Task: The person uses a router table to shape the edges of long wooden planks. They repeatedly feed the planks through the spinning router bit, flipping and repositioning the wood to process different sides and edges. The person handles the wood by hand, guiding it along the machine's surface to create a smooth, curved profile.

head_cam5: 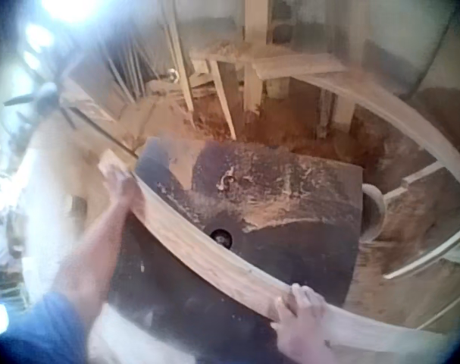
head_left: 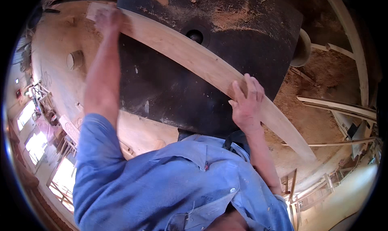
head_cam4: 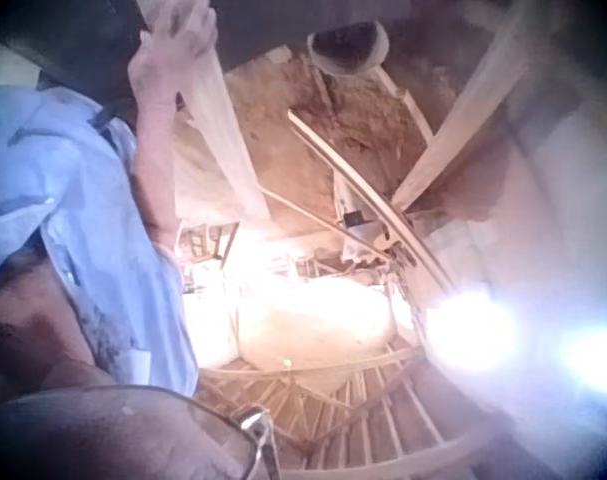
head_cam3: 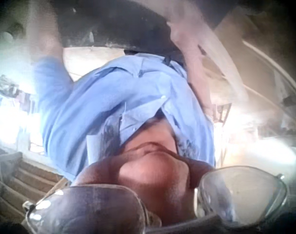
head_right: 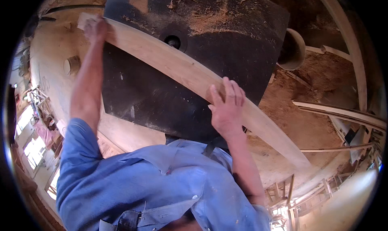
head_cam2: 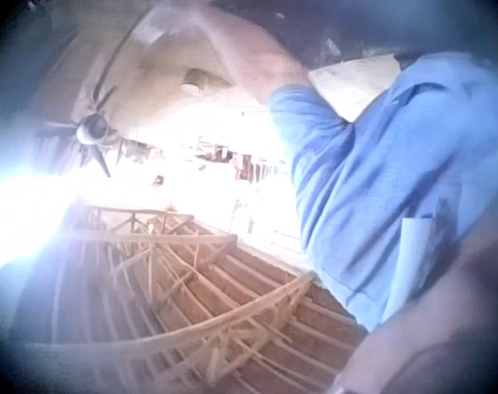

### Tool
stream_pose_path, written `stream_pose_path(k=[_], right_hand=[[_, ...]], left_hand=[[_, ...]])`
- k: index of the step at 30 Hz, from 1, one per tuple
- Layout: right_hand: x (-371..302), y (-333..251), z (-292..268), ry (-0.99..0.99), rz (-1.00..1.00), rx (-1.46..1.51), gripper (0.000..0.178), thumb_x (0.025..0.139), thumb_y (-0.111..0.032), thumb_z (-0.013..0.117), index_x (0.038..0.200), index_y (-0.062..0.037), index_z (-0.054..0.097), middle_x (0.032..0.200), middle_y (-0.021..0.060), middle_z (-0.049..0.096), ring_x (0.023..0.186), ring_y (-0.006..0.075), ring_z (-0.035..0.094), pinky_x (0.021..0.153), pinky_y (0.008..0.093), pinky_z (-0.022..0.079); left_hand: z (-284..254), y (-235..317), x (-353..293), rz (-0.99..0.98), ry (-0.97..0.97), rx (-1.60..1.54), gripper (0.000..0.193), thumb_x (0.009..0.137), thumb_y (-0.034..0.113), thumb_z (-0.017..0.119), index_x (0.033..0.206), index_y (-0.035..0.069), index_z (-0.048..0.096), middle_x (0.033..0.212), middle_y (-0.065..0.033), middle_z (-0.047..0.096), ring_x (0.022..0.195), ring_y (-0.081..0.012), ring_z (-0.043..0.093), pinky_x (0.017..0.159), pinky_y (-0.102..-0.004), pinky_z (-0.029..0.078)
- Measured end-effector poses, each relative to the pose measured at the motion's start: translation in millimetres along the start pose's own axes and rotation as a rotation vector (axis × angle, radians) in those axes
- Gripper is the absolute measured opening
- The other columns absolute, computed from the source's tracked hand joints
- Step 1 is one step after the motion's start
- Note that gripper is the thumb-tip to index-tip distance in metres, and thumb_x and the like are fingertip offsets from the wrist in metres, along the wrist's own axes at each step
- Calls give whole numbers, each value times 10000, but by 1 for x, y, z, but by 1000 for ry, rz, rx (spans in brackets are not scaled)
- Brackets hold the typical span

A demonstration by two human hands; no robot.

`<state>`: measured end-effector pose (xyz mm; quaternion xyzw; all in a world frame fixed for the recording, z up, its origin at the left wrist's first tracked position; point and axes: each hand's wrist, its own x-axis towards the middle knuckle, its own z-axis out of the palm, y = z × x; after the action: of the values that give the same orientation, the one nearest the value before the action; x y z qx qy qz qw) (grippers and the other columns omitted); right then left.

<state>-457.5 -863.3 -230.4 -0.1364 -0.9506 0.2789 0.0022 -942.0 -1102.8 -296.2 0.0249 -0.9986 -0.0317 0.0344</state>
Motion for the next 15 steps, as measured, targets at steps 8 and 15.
stream_pose_path(k=[8, 15], right_hand=[[-192, 181, -62, 389, 293, -318, 398, 976, -268, 546, 1256, 0, 639, 1316, 219, 606, 1260, 402, 522, 1100, 488, 356], [-266, 254, -81, 398, 547, -402, 510, 1060, -369, 358, 1309, -4, 613, 1334, 170, 618, 1288, 370, 517, 1103, 496, 351]], left_hand=[[-16, 92, -231, 54, 50, -165, 847, 966, 562, 471, 1500, -77, 317, 1599, -276, 220, 1514, -395, 131, 1222, -493, 136], [-23, 107, -250, 17, 34, -228, 745, 939, 454, 537, 1465, -57, 404, 1597, -289, 205, 1512, -408, 107, 1229, -460, 121]])
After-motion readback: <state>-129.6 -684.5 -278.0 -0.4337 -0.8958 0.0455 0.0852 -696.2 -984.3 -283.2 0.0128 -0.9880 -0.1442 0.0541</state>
